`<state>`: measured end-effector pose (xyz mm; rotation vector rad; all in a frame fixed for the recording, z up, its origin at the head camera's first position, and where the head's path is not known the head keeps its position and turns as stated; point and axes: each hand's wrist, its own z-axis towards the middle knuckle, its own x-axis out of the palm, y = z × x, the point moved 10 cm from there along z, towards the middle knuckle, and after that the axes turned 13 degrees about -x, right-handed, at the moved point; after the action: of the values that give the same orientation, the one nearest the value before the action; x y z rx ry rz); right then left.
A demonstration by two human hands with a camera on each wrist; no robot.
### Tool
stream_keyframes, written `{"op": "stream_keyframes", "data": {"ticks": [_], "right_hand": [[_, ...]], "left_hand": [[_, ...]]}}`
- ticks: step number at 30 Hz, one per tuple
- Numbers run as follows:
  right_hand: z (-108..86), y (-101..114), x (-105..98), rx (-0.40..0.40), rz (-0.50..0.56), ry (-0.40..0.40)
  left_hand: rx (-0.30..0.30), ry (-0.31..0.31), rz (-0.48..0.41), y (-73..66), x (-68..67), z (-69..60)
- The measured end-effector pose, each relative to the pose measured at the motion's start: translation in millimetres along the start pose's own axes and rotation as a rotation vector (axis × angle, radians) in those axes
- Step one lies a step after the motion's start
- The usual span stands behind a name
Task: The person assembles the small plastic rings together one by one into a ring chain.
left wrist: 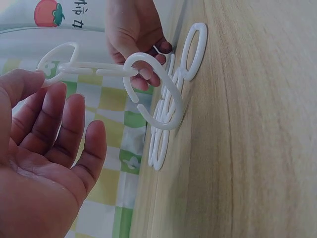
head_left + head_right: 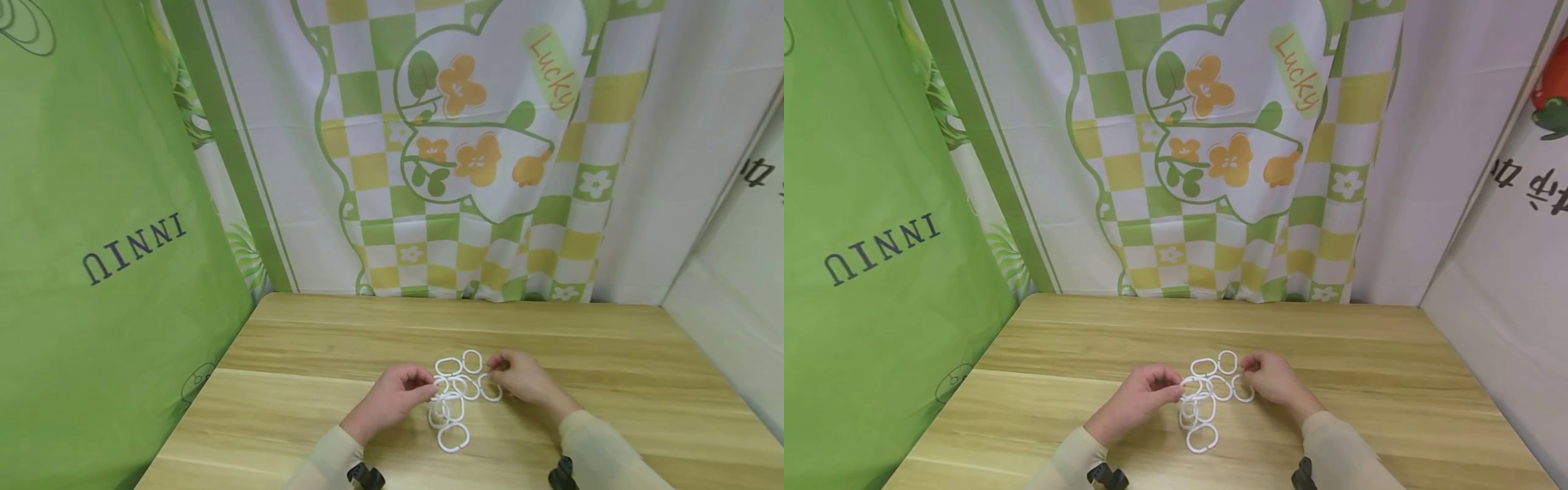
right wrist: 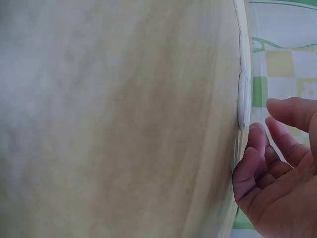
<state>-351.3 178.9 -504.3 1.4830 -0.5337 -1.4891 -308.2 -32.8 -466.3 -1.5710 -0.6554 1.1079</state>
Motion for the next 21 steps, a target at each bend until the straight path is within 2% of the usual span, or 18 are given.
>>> {"op": "stream_keyframes", "data": {"ticks": [8,13,21], "right_hand": [[2.0,1.0,3.9,-0.015,-0.013,0.059],[3.4,3.4,6.2,-0.051,-0.072,0.081],[0.4,9.1,14.6,-0.106,-0.094,0.146]], "left_hand": [[0.004,0.009,0.009,3.0,2.8,0.7],[0.001,0.014,0.003,3.0,4.2,0.0],[0.005,0.029,-0.001,3.2,8.2,1.2]]}}
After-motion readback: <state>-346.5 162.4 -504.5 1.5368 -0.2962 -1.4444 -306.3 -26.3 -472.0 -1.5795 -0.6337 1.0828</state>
